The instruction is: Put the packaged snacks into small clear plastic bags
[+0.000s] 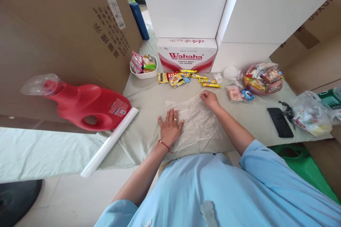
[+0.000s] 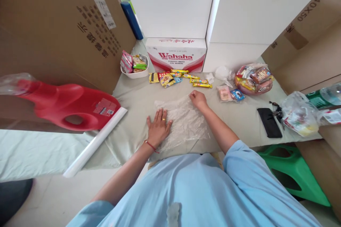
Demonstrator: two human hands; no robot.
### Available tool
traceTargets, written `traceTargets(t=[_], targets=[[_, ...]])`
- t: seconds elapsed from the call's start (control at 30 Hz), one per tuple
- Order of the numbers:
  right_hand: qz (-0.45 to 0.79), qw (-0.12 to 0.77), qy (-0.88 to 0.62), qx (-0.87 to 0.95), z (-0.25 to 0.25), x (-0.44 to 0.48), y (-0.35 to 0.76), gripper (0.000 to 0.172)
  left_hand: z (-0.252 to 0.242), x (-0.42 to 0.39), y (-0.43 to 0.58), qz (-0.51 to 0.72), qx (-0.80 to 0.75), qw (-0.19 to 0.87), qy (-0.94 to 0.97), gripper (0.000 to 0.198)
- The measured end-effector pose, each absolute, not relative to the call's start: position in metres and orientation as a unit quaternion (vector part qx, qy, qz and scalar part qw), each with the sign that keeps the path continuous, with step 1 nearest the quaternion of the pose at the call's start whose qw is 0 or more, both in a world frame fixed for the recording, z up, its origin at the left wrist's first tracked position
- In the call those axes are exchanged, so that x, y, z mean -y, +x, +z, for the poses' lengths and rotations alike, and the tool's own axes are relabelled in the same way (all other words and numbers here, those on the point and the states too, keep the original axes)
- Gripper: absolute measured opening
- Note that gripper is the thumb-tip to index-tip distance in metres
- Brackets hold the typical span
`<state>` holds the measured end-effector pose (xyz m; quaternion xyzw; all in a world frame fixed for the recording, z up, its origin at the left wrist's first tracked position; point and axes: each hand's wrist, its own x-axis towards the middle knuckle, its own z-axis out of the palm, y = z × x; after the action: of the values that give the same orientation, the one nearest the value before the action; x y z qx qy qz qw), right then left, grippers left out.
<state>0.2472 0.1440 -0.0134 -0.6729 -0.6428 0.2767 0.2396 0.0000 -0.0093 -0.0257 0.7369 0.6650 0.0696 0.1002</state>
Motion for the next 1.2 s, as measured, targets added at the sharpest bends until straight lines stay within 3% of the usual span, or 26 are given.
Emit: traceTargets(t=[0.2, 0.37, 0.47, 0.57, 0.7, 0.8, 0.87, 1.0, 1.07, 1.2], targets=[[0.225, 0.262, -0.736, 0.581, -0.014, -0.133, 0.298, 0.025, -0.025, -0.007, -0.004, 0.068, -0.659, 0.120, 0.739, 0.066], [0.236, 0.223, -0.752, 0.574, -0.012, -0.062, 0.321, 0.043, -0.026, -0.013, -0.004, 0.066, -0.662, 0.125, 0.736, 0.068], [0.287, 0.184, -0.739, 0.582, -0.011, -0.007, 0.318, 0.052, -0.025, -0.012, -0.003, 0.067, -0.665, 0.126, 0.733, 0.068], [0.414, 0.217, -0.695, 0.547, -0.010, 0.028, 0.313, 0.063, -0.023, -0.011, -0.003, 0.062, -0.665, 0.130, 0.733, 0.068], [0.552, 0.280, -0.638, 0.459, -0.008, 0.039, 0.325, 0.049, -0.018, -0.012, -0.004, 0.047, -0.657, 0.134, 0.740, 0.070], [0.570, 0.248, -0.626, 0.470, -0.005, 0.035, 0.344, 0.043, -0.015, -0.012, -0.004, 0.031, -0.651, 0.131, 0.747, 0.072], [0.513, 0.200, -0.652, 0.522, -0.001, 0.031, 0.353, 0.034, -0.014, -0.011, -0.004, 0.022, -0.648, 0.127, 0.751, 0.072], [0.225, 0.158, -0.709, 0.650, 0.016, 0.027, 0.342, 0.028, -0.017, -0.010, -0.004, 0.012, -0.648, 0.110, 0.753, 0.074], [0.193, 0.179, -0.639, 0.723, 0.022, 0.029, 0.319, 0.034, -0.018, -0.010, -0.003, 0.007, -0.648, 0.099, 0.755, 0.075], [0.343, 0.140, -0.370, 0.852, 0.016, 0.041, 0.266, 0.043, -0.019, -0.011, -0.008, -0.006, -0.644, 0.086, 0.760, 0.075]])
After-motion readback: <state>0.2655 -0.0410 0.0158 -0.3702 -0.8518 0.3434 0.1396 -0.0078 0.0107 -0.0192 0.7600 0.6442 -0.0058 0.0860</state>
